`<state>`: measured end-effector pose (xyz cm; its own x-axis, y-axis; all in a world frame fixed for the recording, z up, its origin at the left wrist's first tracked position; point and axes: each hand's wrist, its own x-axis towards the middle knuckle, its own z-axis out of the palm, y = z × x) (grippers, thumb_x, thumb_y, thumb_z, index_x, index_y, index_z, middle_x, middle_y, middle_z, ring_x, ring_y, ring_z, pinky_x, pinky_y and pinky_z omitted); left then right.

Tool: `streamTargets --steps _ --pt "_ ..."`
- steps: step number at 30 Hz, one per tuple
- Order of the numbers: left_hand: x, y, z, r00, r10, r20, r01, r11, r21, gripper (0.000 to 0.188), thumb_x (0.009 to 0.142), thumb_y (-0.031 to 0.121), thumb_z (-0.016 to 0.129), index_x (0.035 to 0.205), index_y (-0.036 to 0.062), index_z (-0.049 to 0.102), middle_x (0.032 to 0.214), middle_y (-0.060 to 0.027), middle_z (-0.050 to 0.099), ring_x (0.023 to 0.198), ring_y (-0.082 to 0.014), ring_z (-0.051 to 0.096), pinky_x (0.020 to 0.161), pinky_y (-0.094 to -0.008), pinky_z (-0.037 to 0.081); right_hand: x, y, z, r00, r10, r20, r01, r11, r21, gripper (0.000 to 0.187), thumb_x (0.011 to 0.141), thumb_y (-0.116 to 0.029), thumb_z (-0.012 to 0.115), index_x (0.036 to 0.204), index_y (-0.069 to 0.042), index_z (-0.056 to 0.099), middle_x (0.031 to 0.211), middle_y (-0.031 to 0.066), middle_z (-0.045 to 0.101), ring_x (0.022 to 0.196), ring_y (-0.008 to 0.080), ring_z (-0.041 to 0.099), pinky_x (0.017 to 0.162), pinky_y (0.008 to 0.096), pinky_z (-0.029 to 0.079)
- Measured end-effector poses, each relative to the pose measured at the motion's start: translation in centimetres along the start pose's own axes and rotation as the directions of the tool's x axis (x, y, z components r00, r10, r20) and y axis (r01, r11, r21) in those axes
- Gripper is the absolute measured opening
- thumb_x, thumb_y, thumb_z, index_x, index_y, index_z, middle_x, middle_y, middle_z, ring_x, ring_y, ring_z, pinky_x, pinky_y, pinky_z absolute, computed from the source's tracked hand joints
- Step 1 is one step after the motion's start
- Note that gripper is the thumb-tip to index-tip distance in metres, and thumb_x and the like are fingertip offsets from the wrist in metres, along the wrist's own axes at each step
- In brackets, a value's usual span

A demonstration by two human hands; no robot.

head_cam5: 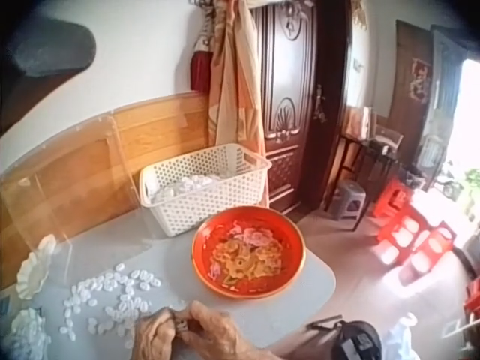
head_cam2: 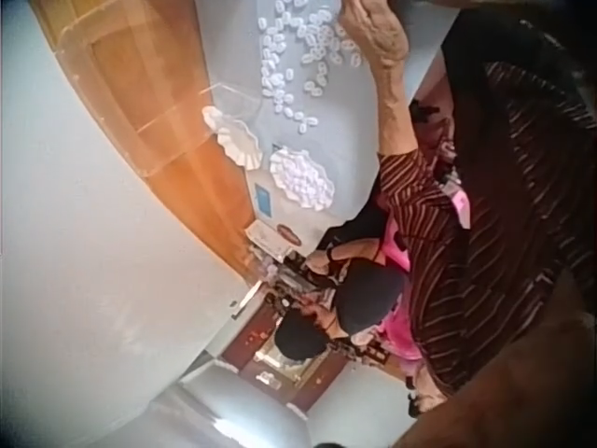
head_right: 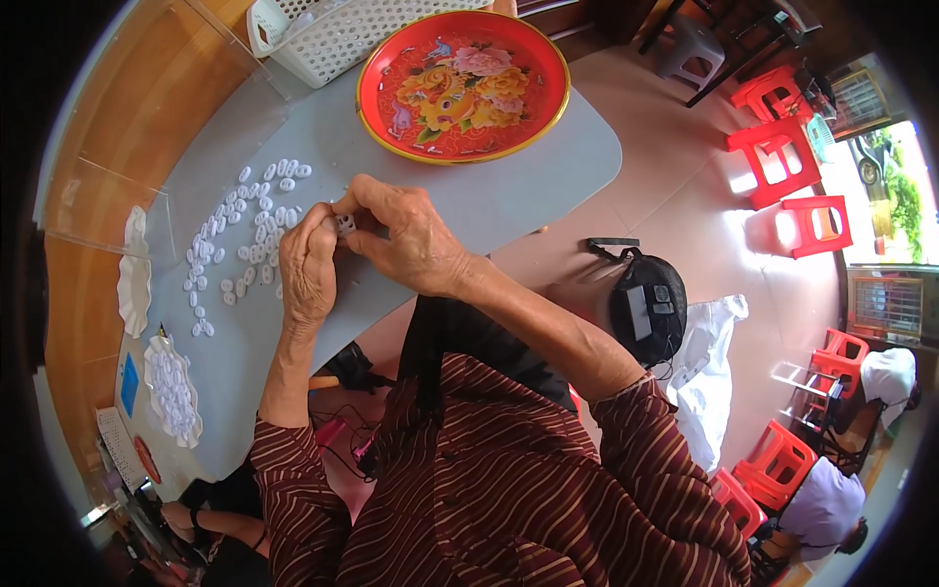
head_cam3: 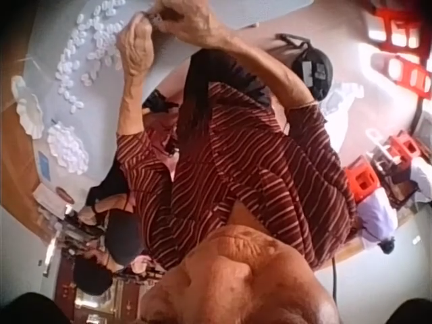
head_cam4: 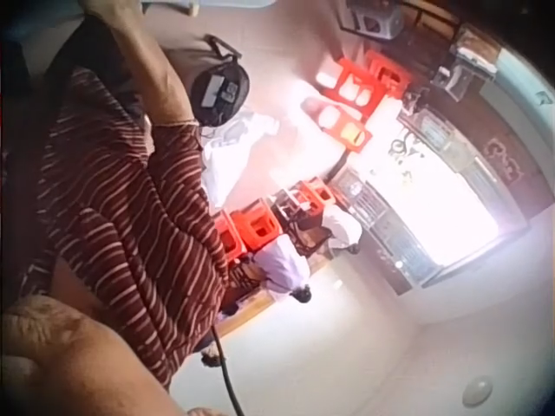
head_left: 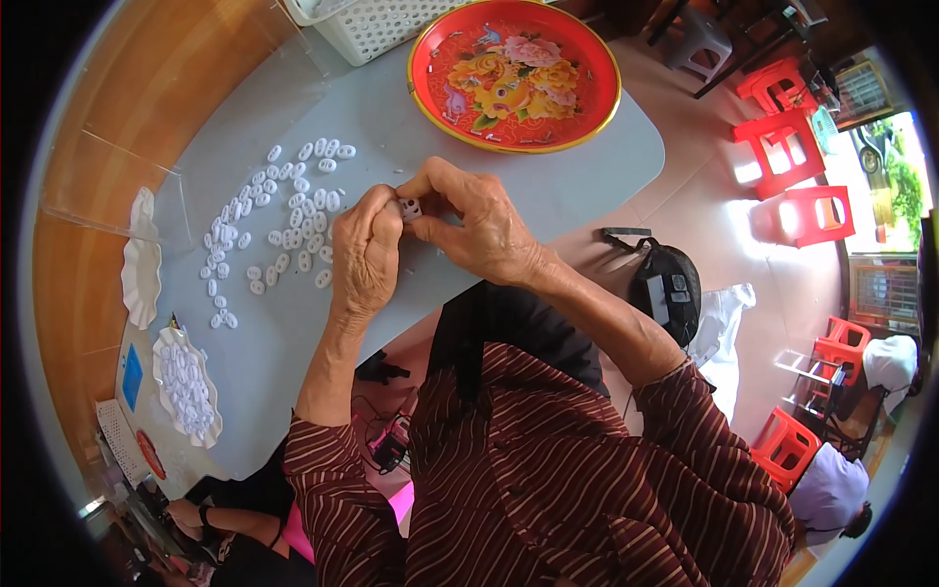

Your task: Manually assembling small white plastic components at a workshop table.

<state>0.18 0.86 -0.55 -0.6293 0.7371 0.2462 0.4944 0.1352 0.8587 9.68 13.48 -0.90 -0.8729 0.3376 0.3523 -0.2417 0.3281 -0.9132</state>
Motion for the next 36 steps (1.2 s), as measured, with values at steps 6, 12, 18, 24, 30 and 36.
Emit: streamTargets --steps 6,12,18,24,30,36 --pt "-0.2 -0.2 0.1 1.000 -0.018 -0.015 0.018 1.000 -0.017 0.020 0.087 0.015 0.041 0.081 -0.0029 0.047 0.064 -0.0149 0.042 0.053 -0.0219 0.039 0.052 -0.0332 0.037 0.5 0.3 -0.4 0.998 -0.026 0.060 0.023 0.999 0.041 0.023 0.075 0.003 0.067 0.094 0.001 0.055 0.071 0.0101 0.061 0.065 0.0173 0.062 0.062 0.0290 0.050" --pt "-0.4 0.3 -0.1 1.000 0.002 0.004 -0.002 0.999 -0.045 0.022 0.088 0.015 0.041 0.084 -0.0037 0.051 0.067 -0.0132 0.047 0.057 -0.0212 0.047 0.055 -0.0328 0.040 0.2 0.7 -0.2 0.997 -0.025 0.071 0.025 1.000 0.008 0.021 0.076 0.001 0.068 0.093 0.002 0.056 0.071 0.0101 0.062 0.066 0.0160 0.062 0.063 0.0283 0.050" --pt "-0.5 -0.2 -0.5 0.996 -0.085 0.015 0.085 0.995 -0.054 0.020 0.090 0.015 0.041 0.079 -0.0018 0.046 0.065 -0.0102 0.042 0.056 -0.0165 0.039 0.052 -0.0328 0.037 0.9 -0.3 -0.4 0.984 0.139 0.113 -0.154 0.978 0.142 0.021 0.075 -0.001 0.069 0.092 0.001 0.056 0.073 0.0107 0.063 0.067 0.0196 0.064 0.063 0.0309 0.051" --pt "-0.4 0.1 -0.2 0.999 -0.025 -0.036 0.023 0.999 -0.049 0.020 0.092 0.015 0.042 0.079 0.0002 0.046 0.065 -0.0085 0.041 0.055 -0.0158 0.036 0.051 -0.0314 0.035 0.6 0.0 -0.5 0.976 0.171 0.138 -0.201 0.949 0.243 0.022 0.082 -0.004 0.064 0.103 0.003 0.058 0.081 0.0113 0.064 0.072 0.0136 0.062 0.067 0.0276 0.050" --pt "-0.8 -0.8 -0.5 0.999 0.053 -0.003 -0.053 0.989 -0.142 0.021 0.095 0.017 0.045 0.084 0.0000 0.051 0.071 -0.0101 0.047 0.058 -0.0220 0.043 0.055 -0.0319 0.040 5.3 -2.7 -2.3 0.998 -0.054 0.006 0.055 0.997 -0.048 0.018 0.084 -0.006 0.062 0.101 0.000 0.061 0.077 0.0076 0.063 0.067 0.0102 0.058 0.064 0.0246 0.048" --pt "-0.4 -0.9 0.2 0.983 0.178 -0.046 -0.182 0.977 -0.112 0.016 0.090 0.013 0.049 0.081 0.0002 0.050 0.072 -0.0118 0.049 0.060 -0.0278 0.048 0.057 -0.0354 0.042 20.2 -3.3 -8.0 0.928 -0.304 -0.214 0.193 0.885 -0.423 0.010 0.081 -0.009 0.064 0.085 0.000 0.063 0.069 0.0082 0.060 0.062 0.0140 0.057 0.056 0.0271 0.045"
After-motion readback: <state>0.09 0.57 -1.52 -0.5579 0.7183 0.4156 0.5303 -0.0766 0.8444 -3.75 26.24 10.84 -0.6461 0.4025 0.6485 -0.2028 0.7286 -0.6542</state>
